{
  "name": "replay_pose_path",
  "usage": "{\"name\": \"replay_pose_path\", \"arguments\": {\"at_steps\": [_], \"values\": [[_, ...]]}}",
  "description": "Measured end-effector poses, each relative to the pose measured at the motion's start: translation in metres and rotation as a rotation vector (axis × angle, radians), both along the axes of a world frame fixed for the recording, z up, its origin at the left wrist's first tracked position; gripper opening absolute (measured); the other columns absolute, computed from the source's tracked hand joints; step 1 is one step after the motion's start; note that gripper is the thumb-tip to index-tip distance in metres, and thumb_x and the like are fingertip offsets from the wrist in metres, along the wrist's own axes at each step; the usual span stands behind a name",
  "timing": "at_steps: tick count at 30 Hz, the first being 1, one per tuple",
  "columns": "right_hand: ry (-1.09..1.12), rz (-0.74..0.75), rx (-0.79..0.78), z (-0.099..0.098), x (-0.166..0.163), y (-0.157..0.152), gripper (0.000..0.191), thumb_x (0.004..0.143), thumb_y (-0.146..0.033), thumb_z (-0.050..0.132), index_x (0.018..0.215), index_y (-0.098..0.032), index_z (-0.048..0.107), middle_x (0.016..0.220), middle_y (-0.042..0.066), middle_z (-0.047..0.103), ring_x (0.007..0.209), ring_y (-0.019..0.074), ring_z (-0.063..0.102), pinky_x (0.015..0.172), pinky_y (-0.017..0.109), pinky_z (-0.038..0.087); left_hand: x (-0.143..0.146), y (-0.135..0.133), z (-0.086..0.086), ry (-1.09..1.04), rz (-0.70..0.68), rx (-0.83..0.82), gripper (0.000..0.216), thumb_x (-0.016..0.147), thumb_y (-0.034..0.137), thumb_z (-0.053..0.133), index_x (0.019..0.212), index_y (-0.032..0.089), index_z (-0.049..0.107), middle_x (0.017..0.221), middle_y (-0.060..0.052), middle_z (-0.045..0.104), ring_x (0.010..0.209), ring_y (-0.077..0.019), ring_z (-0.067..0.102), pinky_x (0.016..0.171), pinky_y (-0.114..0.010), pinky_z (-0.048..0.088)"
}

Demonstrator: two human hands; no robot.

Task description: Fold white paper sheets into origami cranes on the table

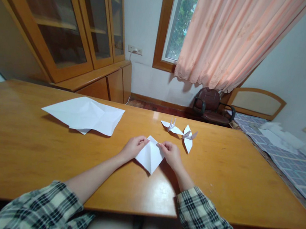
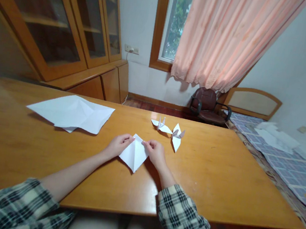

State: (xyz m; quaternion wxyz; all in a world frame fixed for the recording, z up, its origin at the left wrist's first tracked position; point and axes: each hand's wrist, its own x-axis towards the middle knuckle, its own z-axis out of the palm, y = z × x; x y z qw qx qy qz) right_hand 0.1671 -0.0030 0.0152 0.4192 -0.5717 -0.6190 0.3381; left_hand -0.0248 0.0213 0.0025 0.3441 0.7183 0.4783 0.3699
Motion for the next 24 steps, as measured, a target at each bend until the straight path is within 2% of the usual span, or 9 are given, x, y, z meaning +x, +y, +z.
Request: {"name": "replay_pose_path", "arguments": {"at_steps": [5, 7, 12, 17, 21, 24], "values": [[0.213, 0.112, -0.239, -0.001, 0.002, 0.0, 0.035, 0.075, -0.051, 0.06, 0.067, -0.017, 0.058, 0.051, -0.001, 0.057, 0.044, 0.0115, 0.054, 0.041, 0.021, 0.039, -0.006, 0.002, 0.004, -0.003, 0.033, 0.051, 0.038, 0.088, 0.049, 0.043, 0.072, 0.017, 0.056, 0.06, 0.004, 0.051, 0.058, -0.0116, 0.048, 0.052, -0.021, 0.032], [0.263, 0.137, -0.282, 0.0, 0.003, -0.001, 0.035, 0.073, -0.051, 0.063, 0.069, -0.017, 0.058, 0.049, -0.001, 0.058, 0.043, 0.0122, 0.056, 0.04, 0.021, 0.041, -0.007, 0.004, 0.006, -0.022, 0.031, 0.037, 0.038, 0.087, 0.049, 0.044, 0.071, 0.017, 0.055, 0.059, 0.004, 0.051, 0.056, -0.0112, 0.047, 0.052, -0.02, 0.032], [0.301, 0.138, -0.243, 0.002, 0.004, -0.001, 0.035, 0.07, -0.051, 0.065, 0.066, -0.017, 0.056, 0.047, -0.001, 0.059, 0.042, 0.0124, 0.057, 0.039, 0.02, 0.042, -0.008, 0.006, 0.003, -0.124, -0.02, -0.039, 0.039, 0.086, 0.052, 0.044, 0.075, 0.016, 0.056, 0.061, 0.003, 0.054, 0.055, -0.0111, 0.047, 0.048, -0.019, 0.033], [0.288, 0.055, -0.184, 0.001, 0.008, 0.002, 0.037, 0.072, -0.053, 0.063, 0.067, -0.017, 0.056, 0.048, -0.001, 0.058, 0.042, 0.0133, 0.057, 0.039, 0.021, 0.041, -0.008, 0.006, -0.001, -0.124, -0.074, -0.116, 0.041, 0.082, 0.053, 0.05, 0.082, 0.014, 0.06, 0.065, 0.0, 0.06, 0.056, -0.0129, 0.054, 0.046, -0.02, 0.038], [0.278, 0.059, -0.194, 0.002, 0.012, 0.003, 0.038, 0.074, -0.054, 0.061, 0.068, -0.017, 0.056, 0.048, -0.001, 0.058, 0.043, 0.0131, 0.057, 0.039, 0.021, 0.04, -0.008, 0.004, 0.001, -0.168, -0.062, -0.268, 0.043, 0.078, 0.055, 0.054, 0.085, 0.013, 0.06, 0.056, 0.002, 0.055, 0.041, -0.0115, 0.05, 0.036, -0.02, 0.036], [0.286, 0.107, -0.242, 0.002, 0.013, 0.004, 0.04, 0.075, -0.055, 0.06, 0.067, -0.016, 0.056, 0.05, 0.001, 0.06, 0.044, 0.0115, 0.058, 0.037, 0.018, 0.036, -0.009, 0.005, 0.005, -0.214, -0.038, -0.271, 0.042, 0.077, 0.055, 0.055, 0.084, 0.014, 0.06, 0.052, 0.005, 0.05, 0.036, -0.0085, 0.043, 0.033, -0.019, 0.031]]}}
